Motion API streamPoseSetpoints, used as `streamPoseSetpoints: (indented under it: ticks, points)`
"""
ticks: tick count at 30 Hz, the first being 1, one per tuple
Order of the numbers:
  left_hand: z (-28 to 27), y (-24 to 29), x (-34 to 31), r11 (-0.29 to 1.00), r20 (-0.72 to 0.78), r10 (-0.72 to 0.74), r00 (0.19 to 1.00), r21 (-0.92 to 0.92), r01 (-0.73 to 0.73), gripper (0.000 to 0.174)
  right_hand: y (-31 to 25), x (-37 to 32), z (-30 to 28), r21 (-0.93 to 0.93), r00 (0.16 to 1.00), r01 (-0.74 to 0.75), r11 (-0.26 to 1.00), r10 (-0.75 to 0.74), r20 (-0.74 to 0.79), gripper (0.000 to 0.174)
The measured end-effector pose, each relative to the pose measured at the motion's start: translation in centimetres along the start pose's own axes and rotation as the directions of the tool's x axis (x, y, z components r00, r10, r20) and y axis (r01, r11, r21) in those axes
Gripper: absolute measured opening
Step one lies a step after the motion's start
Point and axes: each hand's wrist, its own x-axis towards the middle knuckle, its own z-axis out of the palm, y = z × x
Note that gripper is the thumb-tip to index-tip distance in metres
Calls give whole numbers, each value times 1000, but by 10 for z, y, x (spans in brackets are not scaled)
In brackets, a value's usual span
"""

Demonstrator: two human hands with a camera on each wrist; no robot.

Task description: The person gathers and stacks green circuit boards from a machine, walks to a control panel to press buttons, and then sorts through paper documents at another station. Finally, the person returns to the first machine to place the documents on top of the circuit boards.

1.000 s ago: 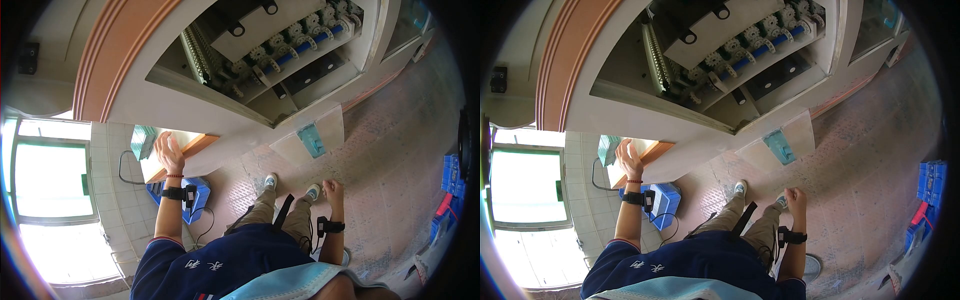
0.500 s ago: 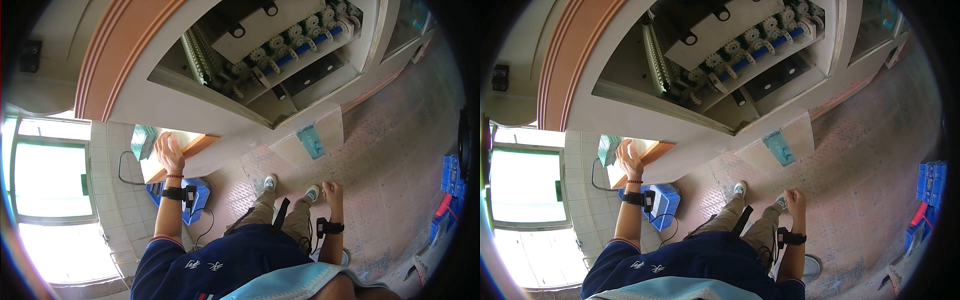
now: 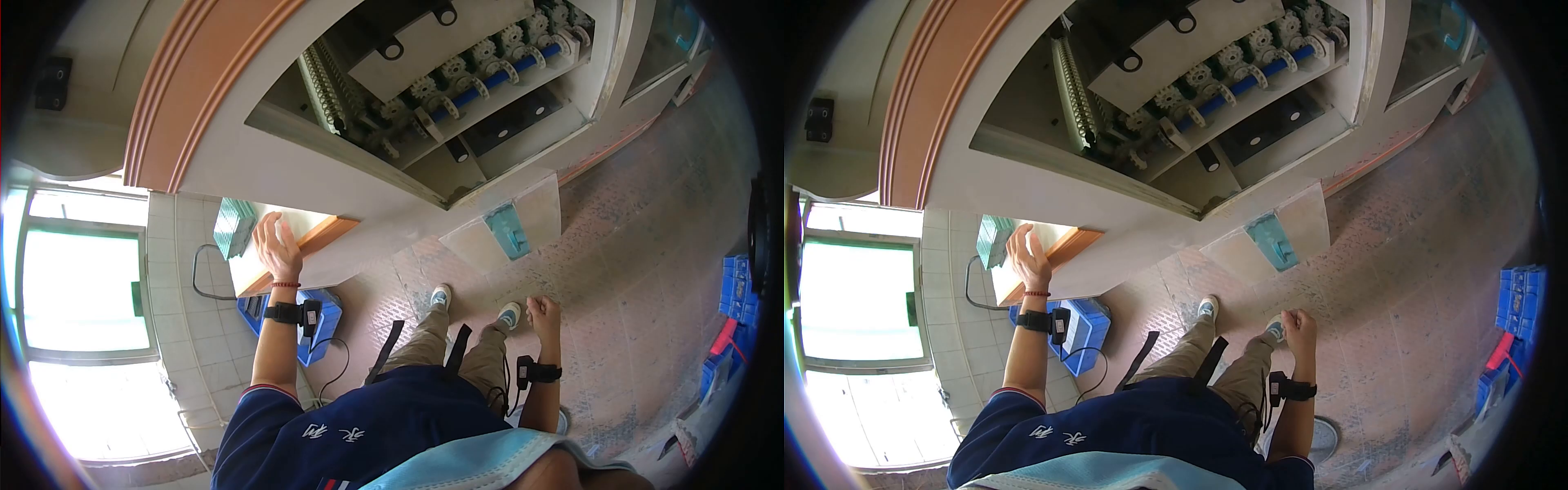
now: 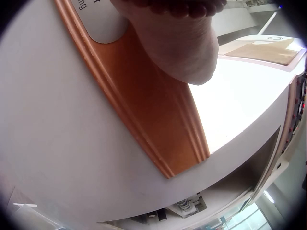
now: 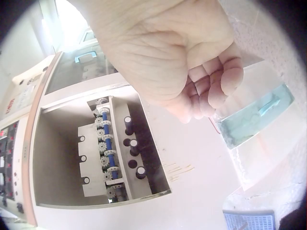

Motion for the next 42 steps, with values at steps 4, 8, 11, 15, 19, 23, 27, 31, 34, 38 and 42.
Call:
streamPoseSetpoints:
  ticks: [4,8,11,15,19,23,27,31,34,38,42]
  points:
    - [0,0,0,1000,2,2,1000,3,-2,23,-5,-2,0,15,1000,-9,1000,9,-1,20]
    - [0,0,0,1000,4,3,1000,0,-3,23,1,-1,0,13,1000,0,1000,0,-7,20]
    - [0,0,0,1000,11,-3,1000,0,3,23,2,0,0,3,1000,6,1000,-6,-5,20]
    - [-1,1,0,1000,12,-7,1000,-2,7,23,-7,-2,1,4,1000,-4,1000,4,-19,18]
    - [0,0,0,1000,14,-8,1000,-8,8,23,-6,0,1,31,1000,-5,1000,6,-18,19]
    - [0,0,0,1000,7,0,1000,2,0,23,-3,2,1,21,1000,5,1000,-4,-22,20]
    - [1,-1,-1,1000,2,3,1000,2,-3,23,-8,2,0,18,1000,-3,1000,4,-27,20]
    - [0,0,0,1000,4,-2,1000,-3,2,23,2,5,-1,9,1000,5,1000,-5,-29,21]
    - [-1,1,0,1000,7,-4,1000,-1,4,22,3,6,-1,-2,999,4,1000,-4,-44,21]
    - [0,1,0,1000,6,-2,1000,-3,2,22,0,4,-3,-26,1000,-5,1000,5,-1,19]
    - [0,0,0,1000,3,1,1000,-5,-1,22,0,4,-3,2,1000,-8,1000,8,2,18]
